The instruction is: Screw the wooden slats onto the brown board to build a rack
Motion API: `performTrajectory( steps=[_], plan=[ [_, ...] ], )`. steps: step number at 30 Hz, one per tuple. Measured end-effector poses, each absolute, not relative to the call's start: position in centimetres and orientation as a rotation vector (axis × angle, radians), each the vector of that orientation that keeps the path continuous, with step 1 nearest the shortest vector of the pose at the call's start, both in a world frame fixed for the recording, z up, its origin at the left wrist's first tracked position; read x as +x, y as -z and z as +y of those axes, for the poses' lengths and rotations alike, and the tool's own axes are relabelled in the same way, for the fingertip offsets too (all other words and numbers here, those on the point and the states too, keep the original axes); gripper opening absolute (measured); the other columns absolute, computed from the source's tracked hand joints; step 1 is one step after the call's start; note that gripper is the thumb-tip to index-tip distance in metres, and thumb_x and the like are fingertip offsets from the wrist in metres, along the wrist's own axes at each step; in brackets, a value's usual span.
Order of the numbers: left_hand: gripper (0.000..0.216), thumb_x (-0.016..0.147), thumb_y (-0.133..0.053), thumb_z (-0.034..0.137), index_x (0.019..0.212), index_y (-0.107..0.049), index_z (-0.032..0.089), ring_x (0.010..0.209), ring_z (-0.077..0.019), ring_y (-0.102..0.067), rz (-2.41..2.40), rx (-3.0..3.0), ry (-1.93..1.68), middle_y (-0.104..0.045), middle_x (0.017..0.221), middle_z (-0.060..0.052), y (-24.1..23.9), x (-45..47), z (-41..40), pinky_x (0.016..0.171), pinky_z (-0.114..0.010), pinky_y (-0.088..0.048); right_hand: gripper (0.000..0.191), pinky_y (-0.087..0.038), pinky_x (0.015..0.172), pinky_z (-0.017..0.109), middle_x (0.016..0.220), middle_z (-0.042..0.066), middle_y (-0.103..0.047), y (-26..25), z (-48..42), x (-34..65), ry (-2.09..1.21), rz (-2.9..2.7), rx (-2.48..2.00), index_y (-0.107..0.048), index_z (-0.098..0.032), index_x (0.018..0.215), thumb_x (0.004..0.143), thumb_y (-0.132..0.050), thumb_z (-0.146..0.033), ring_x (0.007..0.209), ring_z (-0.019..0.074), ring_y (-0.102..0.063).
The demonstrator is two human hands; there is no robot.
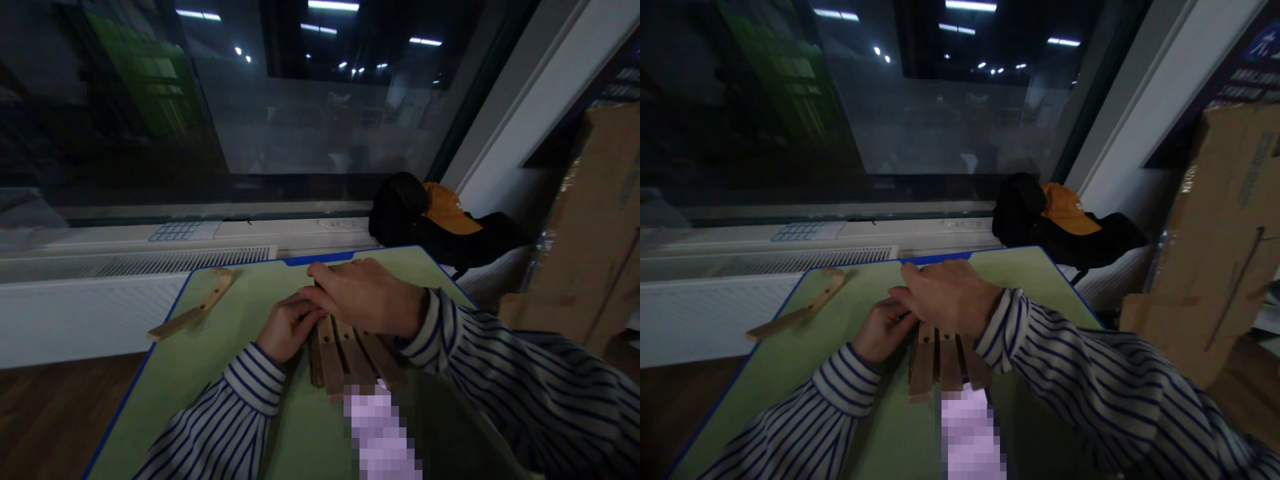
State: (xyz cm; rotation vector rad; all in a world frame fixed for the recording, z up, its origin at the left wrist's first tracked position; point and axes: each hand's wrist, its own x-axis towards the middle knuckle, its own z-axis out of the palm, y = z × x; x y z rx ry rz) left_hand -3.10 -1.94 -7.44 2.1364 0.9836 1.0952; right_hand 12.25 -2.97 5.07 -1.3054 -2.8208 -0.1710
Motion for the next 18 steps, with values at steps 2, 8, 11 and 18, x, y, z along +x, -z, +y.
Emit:
performTrajectory(
  steps=[2, 8, 11, 18],
  plan=[
    [0.020, 0.086, -0.053, 0.023, 0.081, -0.070, 0.015, 0.078, -0.0175, -0.062, 0.973, 2.144, -1.080, -0.068, 0.081, -0.007, 7.63, -3.29, -1.86, 0.073, -0.029, -0.049, 0.025, -0.034, 0.054, 0.028, 0.092, 0.004, -0.069, -5.59, -2.62, 12.33, 0.148, -2.829, -1.226, -0.050, -0.019, 0.104, 0.095, -0.032, -0.034, 0.074, 0.0172, -0.064],
    [0.023, 0.087, -0.052, 0.025, 0.077, -0.071, 0.016, 0.074, -0.0167, -0.062, 0.958, 2.135, -1.081, -0.068, 0.077, -0.006, 8.01, -3.57, -1.87, 0.070, -0.028, -0.049, 0.021, -0.028, 0.049, 0.028, 0.085, 0.002, -0.068, -5.55, -2.46, 12.04, 0.137, -2.841, -1.143, -0.053, -0.019, 0.092, 0.095, -0.036, -0.033, 0.071, 0.0164, -0.063],
    [0.019, 0.084, -0.056, 0.026, 0.079, -0.072, 0.017, 0.075, -0.0172, -0.062, 0.976, 2.106, -1.127, -0.068, 0.079, -0.006, 7.88, -3.53, -1.91, 0.070, -0.028, -0.050, 0.024, -0.025, 0.047, 0.029, 0.079, 0.002, -0.069, -5.13, -2.64, 11.79, 0.157, -2.831, -1.164, -0.053, -0.018, 0.094, 0.095, -0.035, -0.035, 0.065, 0.0166, -0.063],
    [0.018, 0.082, -0.060, 0.028, 0.076, -0.072, 0.015, 0.069, -0.0168, -0.062, 1.009, 2.063, -1.155, -0.068, 0.073, -0.006, 7.74, -3.29, -1.77, 0.064, -0.026, -0.049, 0.029, -0.030, 0.048, 0.029, 0.070, 0.007, -0.069, -4.98, -2.74, 11.42, 0.227, -2.795, -1.291, -0.054, -0.014, 0.097, 0.096, -0.033, -0.034, 0.062, 0.0204, -0.065]
  ],
)
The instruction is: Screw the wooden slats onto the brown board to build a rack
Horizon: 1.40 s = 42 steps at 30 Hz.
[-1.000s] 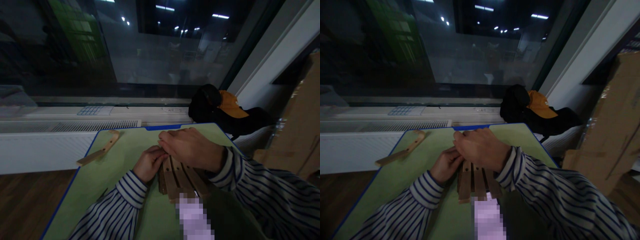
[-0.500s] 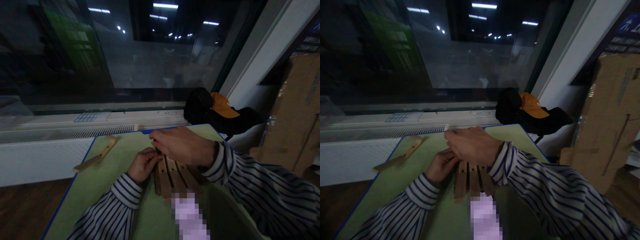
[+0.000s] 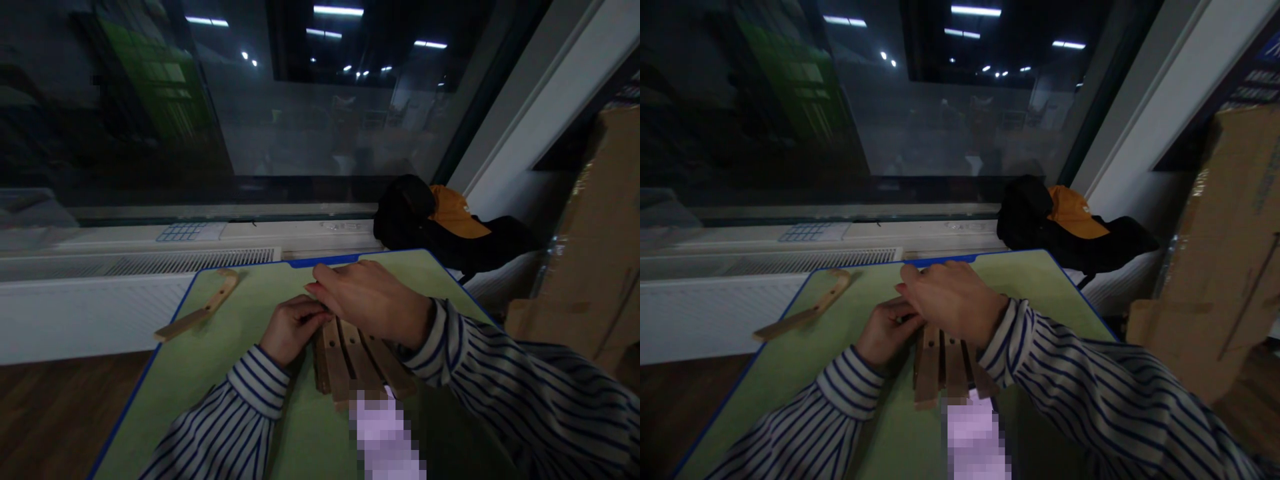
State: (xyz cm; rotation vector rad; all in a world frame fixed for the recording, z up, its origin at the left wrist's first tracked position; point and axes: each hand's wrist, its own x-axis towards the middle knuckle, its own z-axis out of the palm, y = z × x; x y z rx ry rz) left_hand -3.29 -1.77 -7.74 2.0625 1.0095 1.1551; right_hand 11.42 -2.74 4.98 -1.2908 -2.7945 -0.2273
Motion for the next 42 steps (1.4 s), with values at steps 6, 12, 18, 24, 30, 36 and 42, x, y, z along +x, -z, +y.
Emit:
performTrajectory(
  steps=[6, 12, 18, 24, 30, 36, 42],
  plan=[
    [0.017, 0.083, -0.058, 0.023, 0.081, -0.072, 0.015, 0.076, -0.0179, -0.063, 0.966, 2.084, -1.102, -0.068, 0.077, -0.006, 7.8, -3.3, -1.9, 0.071, -0.028, -0.049, 0.034, -0.033, 0.051, 0.030, 0.074, 0.009, -0.069, -5.3, -3.1, 11.6, 0.234, -2.782, -1.327, -0.057, -0.012, 0.096, 0.096, -0.031, -0.035, 0.064, 0.0205, -0.064],
    [0.017, 0.084, -0.057, 0.024, 0.081, -0.071, 0.015, 0.076, -0.0175, -0.063, 0.946, 2.104, -1.089, -0.067, 0.078, -0.006, 8.1, -3.6, -1.9, 0.071, -0.027, -0.048, 0.030, -0.031, 0.050, 0.029, 0.072, 0.005, -0.069, -5.4, -3.2, 12.0, 0.188, -2.802, -1.282, -0.058, -0.016, 0.093, 0.095, -0.035, -0.034, 0.064, 0.0184, -0.064],
    [0.017, 0.085, -0.056, 0.022, 0.079, -0.071, 0.016, 0.077, -0.0166, -0.062, 0.921, 2.120, -1.085, -0.067, 0.078, -0.005, 8.2, -3.4, -2.0, 0.072, -0.026, -0.048, 0.037, -0.035, 0.053, 0.030, 0.074, 0.006, -0.069, -4.9, -3.1, 11.9, 0.209, -2.790, -1.312, -0.058, -0.013, 0.095, 0.095, -0.032, -0.039, 0.069, 0.0204, -0.065],
    [0.016, 0.083, -0.059, 0.024, 0.081, -0.071, 0.014, 0.076, -0.0179, -0.061, 0.990, 2.105, -1.103, -0.067, 0.080, -0.007, 7.7, -3.1, -2.0, 0.070, -0.027, -0.048, 0.035, -0.034, 0.050, 0.030, 0.083, 0.010, -0.069, -5.2, -3.6, 11.9, 0.280, -2.816, -1.347, -0.057, -0.012, 0.102, 0.096, -0.030, -0.032, 0.069, 0.0211, -0.065],
    [0.018, 0.083, -0.059, 0.026, 0.081, -0.072, 0.013, 0.075, -0.0185, -0.062, 0.995, 2.098, -1.105, -0.067, 0.079, -0.008, 7.6, -3.0, -1.7, 0.070, -0.028, -0.048, 0.034, -0.033, 0.048, 0.028, 0.084, 0.010, -0.067, -5.1, -3.8, 11.9, 0.315, -2.807, -1.372, -0.059, -0.015, 0.096, 0.097, -0.027, -0.027, 0.068, 0.0196, -0.064],
    [0.020, 0.085, -0.056, 0.026, 0.083, -0.072, 0.014, 0.075, -0.0178, -0.062, 0.946, 2.119, -1.092, -0.066, 0.077, -0.007, 8.0, -3.5, -1.5, 0.071, -0.027, -0.048, 0.038, -0.038, 0.055, 0.030, 0.077, 0.007, -0.069, -4.8, -3.5, 12.0, 0.262, -2.706, -1.433, -0.056, -0.015, 0.099, 0.095, -0.030, -0.042, 0.069, 0.0208, -0.064],
    [0.022, 0.086, -0.055, 0.027, 0.081, -0.071, 0.014, 0.076, -0.0182, -0.061, 0.943, 2.126, -1.056, -0.062, 0.073, -0.006, 8.1, -3.7, -1.5, 0.073, -0.029, -0.048, 0.032, -0.033, 0.051, 0.030, 0.073, 0.005, -0.068, -4.8, -3.3, 12.1, 0.214, -2.734, -1.361, -0.058, -0.015, 0.093, 0.095, -0.034, -0.036, 0.064, 0.0183, -0.064]
  ],
)
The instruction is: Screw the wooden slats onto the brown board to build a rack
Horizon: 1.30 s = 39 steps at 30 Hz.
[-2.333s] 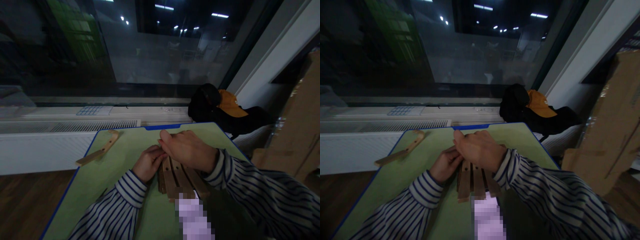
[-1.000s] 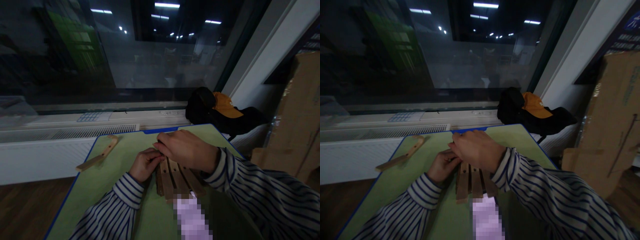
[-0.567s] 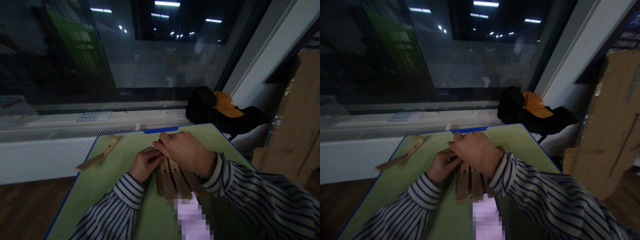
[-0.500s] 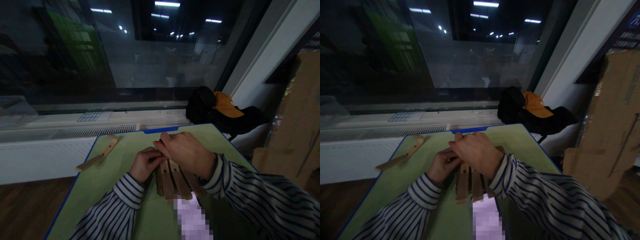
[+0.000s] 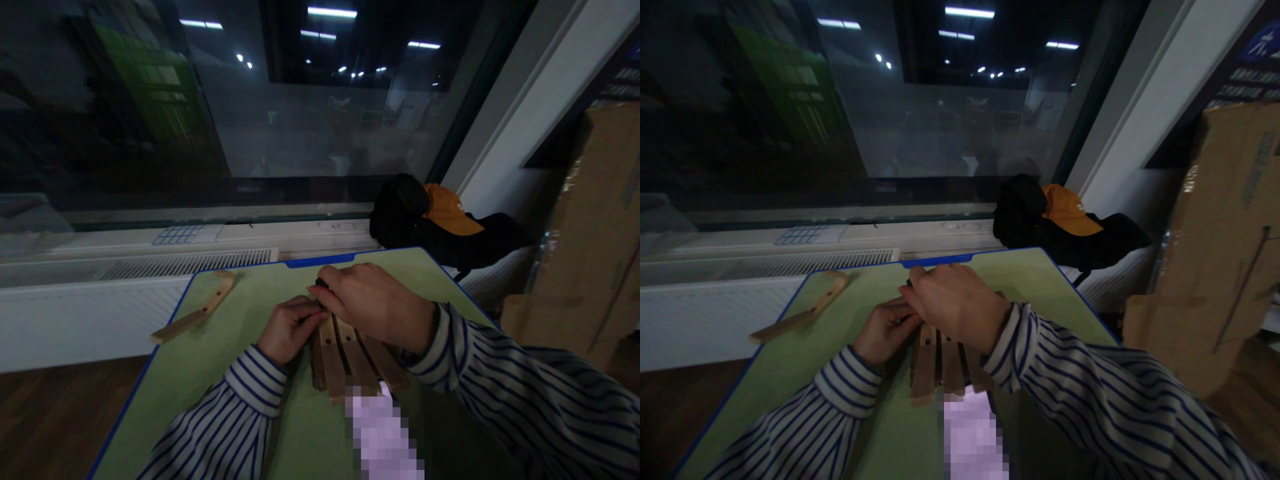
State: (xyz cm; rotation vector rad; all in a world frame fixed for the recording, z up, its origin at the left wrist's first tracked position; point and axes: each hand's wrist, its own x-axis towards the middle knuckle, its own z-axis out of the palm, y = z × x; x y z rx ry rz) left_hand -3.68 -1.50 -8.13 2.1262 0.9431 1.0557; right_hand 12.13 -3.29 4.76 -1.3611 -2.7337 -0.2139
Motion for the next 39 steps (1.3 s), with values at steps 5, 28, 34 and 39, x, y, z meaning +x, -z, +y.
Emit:
performTrajectory(
  steps=[5, 28, 34, 39],
  plan=[
    [0.022, 0.086, -0.054, 0.027, 0.082, -0.071, 0.014, 0.076, -0.0181, -0.061, 0.934, 2.126, -1.050, -0.062, 0.074, -0.006, 8.1, -3.6, -1.6, 0.073, -0.029, -0.048, 0.034, -0.033, 0.050, 0.029, 0.073, 0.006, -0.068, -4.6, -3.3, 12.0, 0.241, -2.747, -1.364, -0.057, -0.012, 0.097, 0.095, -0.032, -0.036, 0.064, 0.0179, -0.063],
    [0.027, 0.089, -0.047, 0.027, 0.084, -0.072, 0.018, 0.077, -0.0182, -0.061, 0.870, 2.177, -1.051, -0.065, 0.080, -0.006, 8.2, -3.6, -1.5, 0.072, -0.029, -0.050, 0.034, -0.036, 0.045, 0.028, 0.060, 0.009, -0.065, -4.2, -4.7, 10.8, 0.427, -2.595, -1.514, -0.056, -0.012, 0.087, 0.096, -0.030, -0.031, 0.054, 0.0191, -0.064],
    [0.026, 0.089, -0.048, 0.026, 0.086, -0.072, 0.018, 0.077, -0.0187, -0.061, 0.879, 2.189, -1.046, -0.064, 0.079, -0.007, 8.3, -3.6, -1.6, 0.073, -0.029, -0.049, 0.035, -0.035, 0.043, 0.029, 0.059, 0.009, -0.065, -3.8, -4.7, 10.9, 0.437, -2.580, -1.517, -0.057, -0.012, 0.086, 0.095, -0.029, -0.032, 0.052, 0.0206, -0.063],
    [0.024, 0.089, -0.048, 0.024, 0.088, -0.072, 0.019, 0.079, -0.0185, -0.061, 0.890, 2.196, -1.034, -0.066, 0.083, -0.006, 8.2, -3.6, -1.6, 0.073, -0.029, -0.049, 0.037, -0.039, 0.048, 0.028, 0.061, 0.009, -0.066, -3.9, -4.7, 11.0, 0.416, -2.547, -1.561, -0.059, -0.012, 0.089, 0.095, -0.030, -0.034, 0.057, 0.0197, -0.064]
  ],
)
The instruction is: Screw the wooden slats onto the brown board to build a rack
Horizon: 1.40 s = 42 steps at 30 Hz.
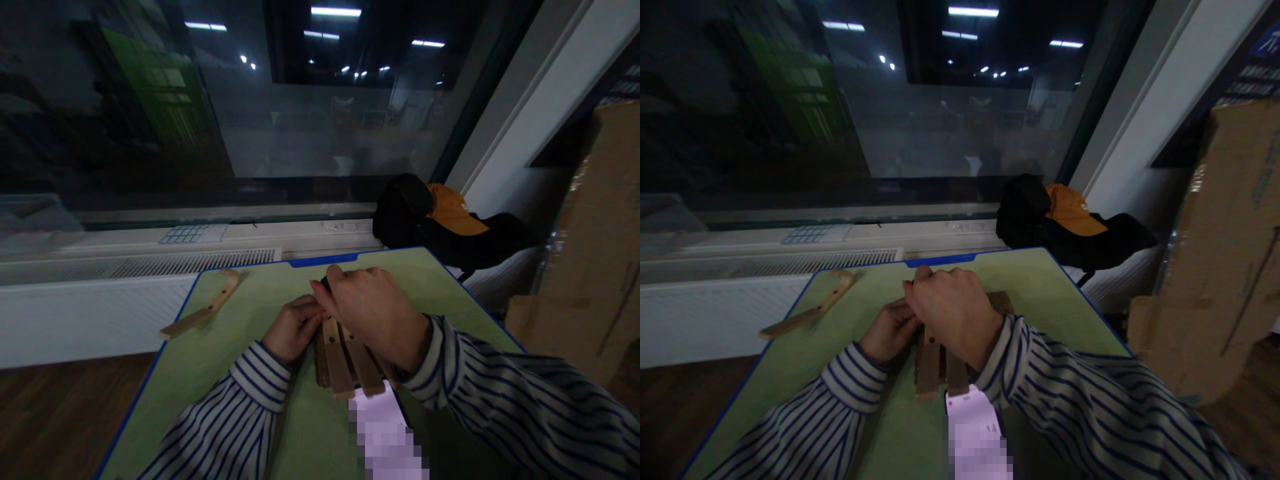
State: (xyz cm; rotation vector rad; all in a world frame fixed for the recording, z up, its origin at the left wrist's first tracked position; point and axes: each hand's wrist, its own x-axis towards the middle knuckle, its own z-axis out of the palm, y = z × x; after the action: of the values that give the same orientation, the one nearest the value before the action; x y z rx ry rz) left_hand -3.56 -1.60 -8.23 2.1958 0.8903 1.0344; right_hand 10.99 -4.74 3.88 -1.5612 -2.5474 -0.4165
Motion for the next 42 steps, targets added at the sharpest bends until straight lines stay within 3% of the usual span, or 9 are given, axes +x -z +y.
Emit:
performTrajectory(
  steps=[5, 12, 20, 25, 29, 32, 37, 42],
  plan=[
    [0.024, 0.089, -0.048, 0.025, 0.091, -0.071, 0.017, 0.082, -0.0181, -0.061, 0.912, 2.208, -1.022, -0.066, 0.085, -0.007, 7.3, -3.4, -1.8, 0.077, -0.030, -0.049, 0.040, -0.040, 0.053, 0.028, 0.063, 0.009, -0.067, -4.8, -4.8, 11.4, 0.403, -2.463, -1.613, -0.061, -0.014, 0.087, 0.092, -0.034, -0.043, 0.060, 0.0195, -0.064],
    [0.025, 0.089, -0.051, 0.027, 0.106, -0.066, 0.016, 0.080, -0.0168, -0.061, 1.033, 2.181, -1.107, -0.065, 0.084, -0.007, 4.8, -4.1, -2.3, 0.073, -0.028, -0.048, 0.042, -0.030, 0.047, 0.029, 0.057, 0.005, -0.062, -7.8, -5.8, 16.1, 0.424, -2.179, -1.652, -0.060, -0.018, 0.081, 0.090, -0.032, -0.049, 0.052, 0.0192, -0.059],
    [0.023, 0.086, -0.054, 0.027, 0.101, -0.067, 0.015, 0.081, -0.0172, -0.061, 1.094, 2.163, -1.132, -0.066, 0.086, -0.008, 3.7, -4.6, -4.9, 0.072, -0.029, -0.051, 0.032, -0.042, 0.050, 0.028, 0.065, 0.003, -0.063, -5.8, -7.4, 24.3, -0.183, -1.827, -1.563, -0.057, -0.020, 0.081, 0.084, -0.047, -0.050, 0.057, 0.0170, -0.060],
    [0.037, 0.081, -0.061, 0.030, 0.117, -0.059, 0.020, 0.108, -0.0240, -0.057, 1.086, 2.176, -1.067, -0.061, 0.116, -0.012, 5.5, -4.3, -9.2, 0.092, -0.039, -0.048, 0.027, -0.053, 0.065, 0.032, 0.080, 0.004, -0.067, -3.9, -8.3, 26.6, -0.503, -1.611, -1.427, -0.046, -0.023, 0.090, 0.088, -0.040, -0.050, 0.073, 0.0181, -0.066],
    [0.043, 0.082, -0.060, 0.033, 0.123, -0.054, 0.021, 0.121, -0.0269, -0.048, 1.242, 2.104, -1.027, -0.053, 0.130, -0.013, 7.6, -3.7, -11.3, 0.100, -0.047, -0.041, 0.028, -0.050, 0.053, 0.028, 0.061, -0.002, -0.059, -1.8, -8.2, 27.5, -0.701, -1.631, -1.443, -0.044, -0.022, 0.090, 0.091, -0.034, -0.048, 0.056, 0.0156, -0.063],
    [0.040, 0.085, -0.055, 0.035, 0.122, -0.054, 0.022, 0.123, -0.0261, -0.047, 1.299, 2.054, -0.992, -0.051, 0.132, -0.013, 8.3, -3.3, -11.9, 0.102, -0.047, -0.039, 0.032, -0.043, 0.043, 0.026, 0.048, -0.006, -0.049, 0.7, -7.9, 27.3, -0.804, -1.766, -1.495, -0.048, -0.020, 0.091, 0.092, -0.032, -0.047, 0.040, 0.0125, -0.051],
    [0.054, 0.083, -0.057, 0.038, 0.131, -0.043, 0.020, 0.130, -0.0285, -0.038, 1.339, 2.046, -0.953, -0.039, 0.142, -0.014, 9.0, -2.9, -12.7, 0.105, -0.051, -0.033, 0.028, -0.049, 0.069, 0.034, 0.082, 0.003, -0.061, 3.9, -7.8, 26.2, -0.758, -1.948, -1.578, -0.056, -0.016, 0.098, 0.091, -0.044, -0.040, 0.072, 0.0147, -0.060],
    [0.067, 0.083, -0.056, 0.041, 0.140, -0.029, 0.019, 0.133, -0.0305, -0.031, 1.406, 1.967, -0.885, -0.031, 0.146, -0.016, 9.9, -2.3, -13.0, 0.107, -0.054, -0.028, 0.035, -0.050, 0.072, 0.038, 0.091, 0.004, -0.062, 5.5, -8.1, 25.4, -0.721, -2.025, -1.660, -0.052, -0.015, 0.114, 0.091, -0.045, -0.041, 0.078, 0.0163, -0.061]
  ],
)
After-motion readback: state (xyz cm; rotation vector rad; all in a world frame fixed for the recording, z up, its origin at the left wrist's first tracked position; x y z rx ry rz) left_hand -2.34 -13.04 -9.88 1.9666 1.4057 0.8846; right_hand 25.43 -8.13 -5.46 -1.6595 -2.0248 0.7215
